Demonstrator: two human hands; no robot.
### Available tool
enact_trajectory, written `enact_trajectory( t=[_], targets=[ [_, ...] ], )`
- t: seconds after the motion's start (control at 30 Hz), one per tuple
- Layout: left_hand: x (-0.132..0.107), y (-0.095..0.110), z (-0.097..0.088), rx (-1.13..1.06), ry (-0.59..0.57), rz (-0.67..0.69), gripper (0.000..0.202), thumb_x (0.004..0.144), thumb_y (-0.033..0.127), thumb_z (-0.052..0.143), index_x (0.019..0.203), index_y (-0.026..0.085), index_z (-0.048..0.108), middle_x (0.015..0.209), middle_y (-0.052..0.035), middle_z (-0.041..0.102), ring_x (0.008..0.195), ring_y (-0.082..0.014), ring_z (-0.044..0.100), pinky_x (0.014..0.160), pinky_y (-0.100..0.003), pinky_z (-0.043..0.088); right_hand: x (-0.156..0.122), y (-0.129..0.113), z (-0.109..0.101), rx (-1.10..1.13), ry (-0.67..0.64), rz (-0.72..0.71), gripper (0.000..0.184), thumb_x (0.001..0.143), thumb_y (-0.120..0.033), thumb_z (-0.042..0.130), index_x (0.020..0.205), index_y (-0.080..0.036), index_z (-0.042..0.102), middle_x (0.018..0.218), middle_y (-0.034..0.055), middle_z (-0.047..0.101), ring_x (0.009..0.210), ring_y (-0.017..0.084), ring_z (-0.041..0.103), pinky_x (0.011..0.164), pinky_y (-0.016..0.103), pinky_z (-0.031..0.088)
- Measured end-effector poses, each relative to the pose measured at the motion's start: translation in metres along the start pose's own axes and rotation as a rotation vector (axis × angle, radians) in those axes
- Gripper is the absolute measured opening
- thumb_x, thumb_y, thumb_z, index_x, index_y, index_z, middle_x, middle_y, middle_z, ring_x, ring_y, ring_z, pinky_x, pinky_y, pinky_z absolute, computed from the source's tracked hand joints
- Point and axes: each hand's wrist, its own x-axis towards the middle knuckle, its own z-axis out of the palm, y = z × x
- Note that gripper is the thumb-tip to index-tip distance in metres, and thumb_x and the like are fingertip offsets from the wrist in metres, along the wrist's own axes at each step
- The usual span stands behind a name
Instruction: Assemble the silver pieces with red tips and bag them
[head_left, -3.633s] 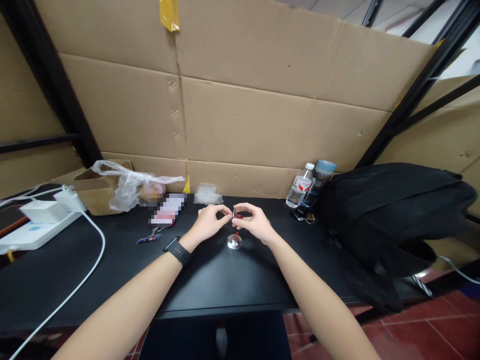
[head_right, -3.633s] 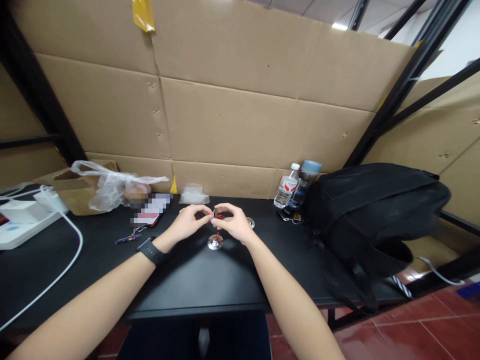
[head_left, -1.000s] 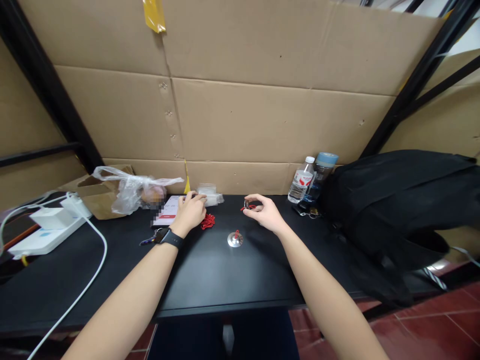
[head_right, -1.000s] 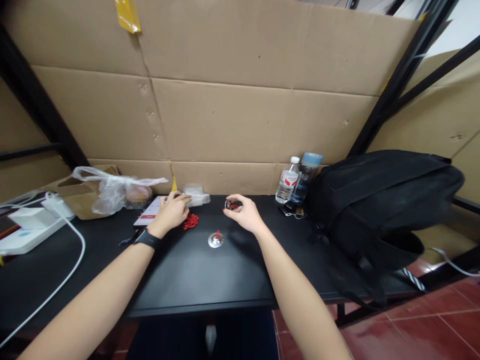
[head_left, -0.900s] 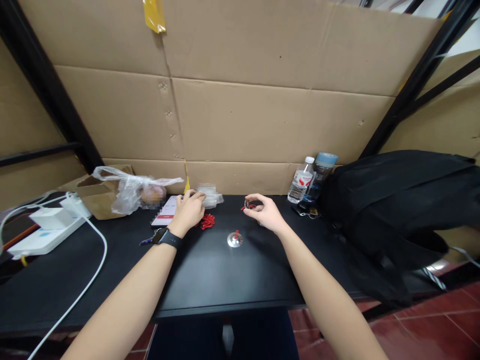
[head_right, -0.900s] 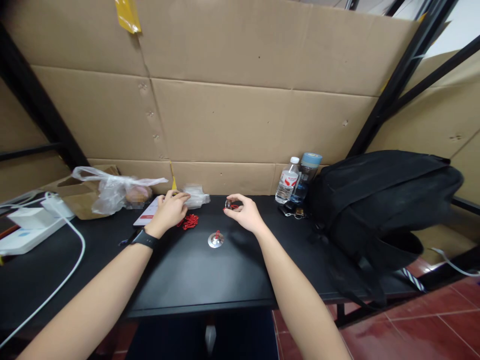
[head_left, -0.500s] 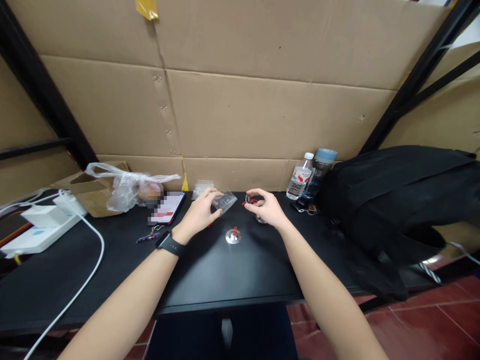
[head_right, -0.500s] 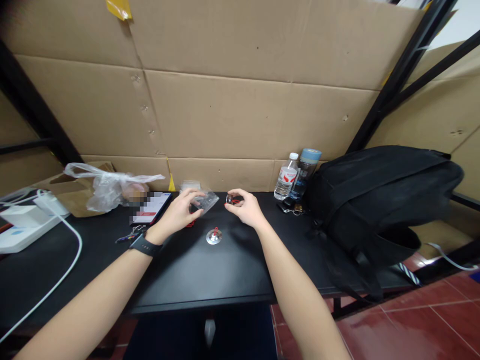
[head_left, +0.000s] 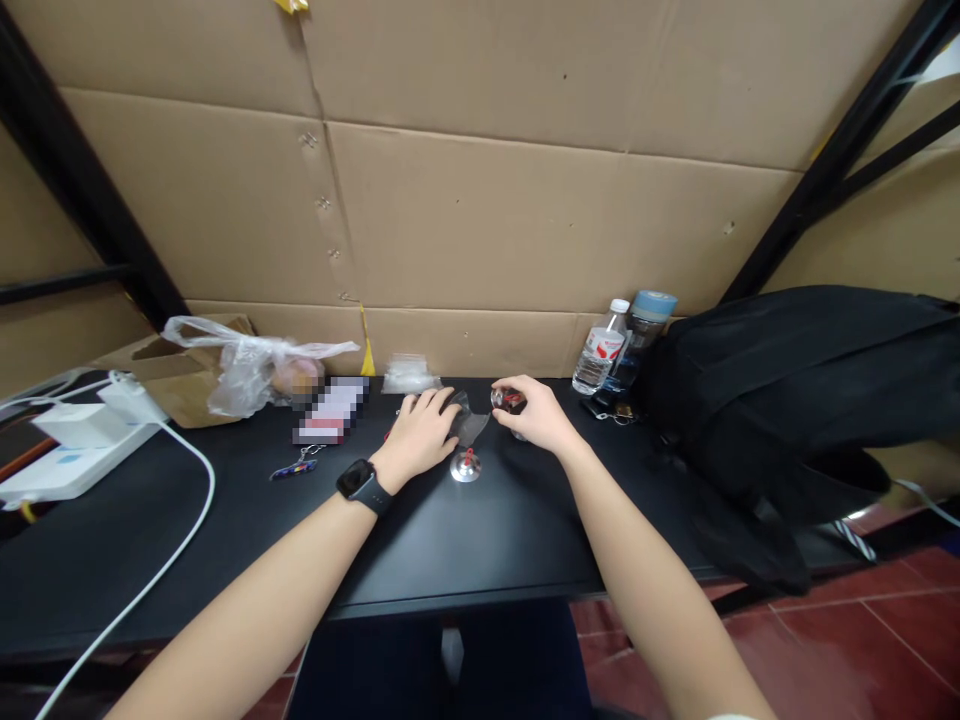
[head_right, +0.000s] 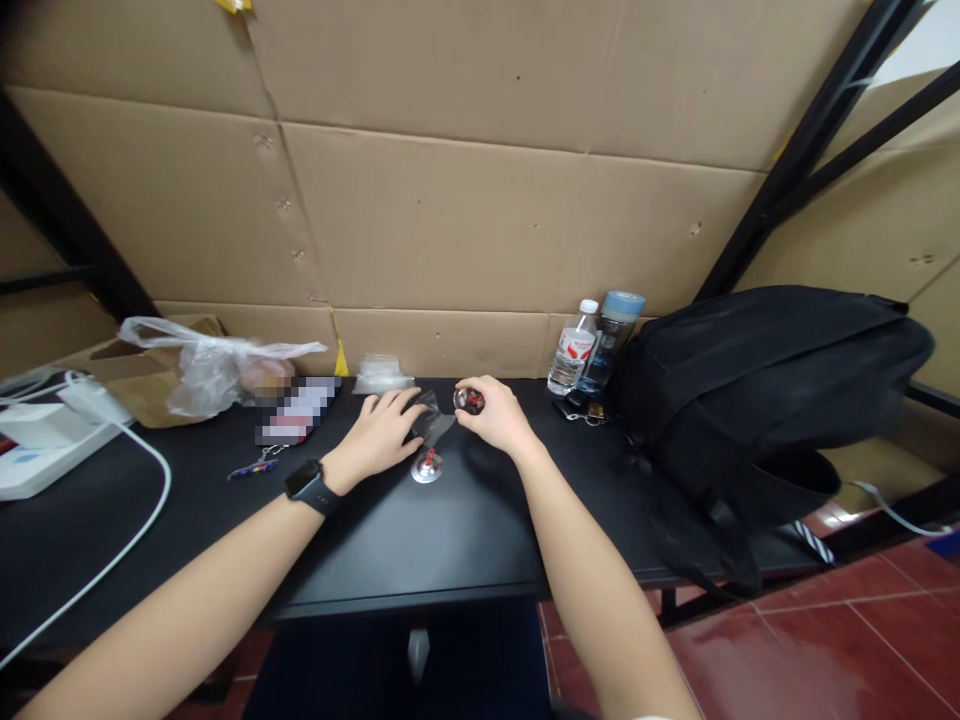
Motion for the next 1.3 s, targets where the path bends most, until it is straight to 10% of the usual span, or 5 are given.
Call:
enact_trajectory(
  t=[0.43,0.87,1.3],
  targets=[
    [-0.004,0.023,-0.02,0.023,-0.011,0.23,0.028,0.096,0.009,0.051,0.109,0.022,0.072,0.131,-0.0093,0.067,0.131,-0.0284,0.049,0.095,-0.047,0.036,-0.002,0.001,0.007,-0.15,-0.171,-0.004,0.028,0.074,-0.022,0.076,0.102,-0.024,0.075,0.099,0.0049,0.073,0.086,0.02,0.068,0.08,0.03,0.053],
    [-0.014,0.017,-0.013,0.136,-0.045,0.113,0.024,0.095,0.011,0.05,0.1,0.017,0.073,0.116,-0.0151,0.066,0.117,-0.0329,0.051,0.091,-0.048,0.038,-0.004,-0.011,0.01,-0.182,-0.182,-0.047,0.024,0.075,-0.019,0.075,0.098,-0.022,0.075,0.099,0.0051,0.072,0.088,0.019,0.067,0.081,0.029,0.051],
    [-0.009,0.016,-0.003,0.081,-0.13,0.031,0.042,0.094,0.007,0.044,0.133,0.015,0.059,0.114,-0.0153,0.073,0.115,-0.0334,0.055,0.09,-0.049,0.038,-0.002,-0.007,-0.001,-0.137,-0.118,-0.023,0.021,0.076,-0.021,0.074,0.097,-0.023,0.075,0.098,0.0049,0.071,0.085,0.019,0.066,0.079,0.03,0.053]
  ],
)
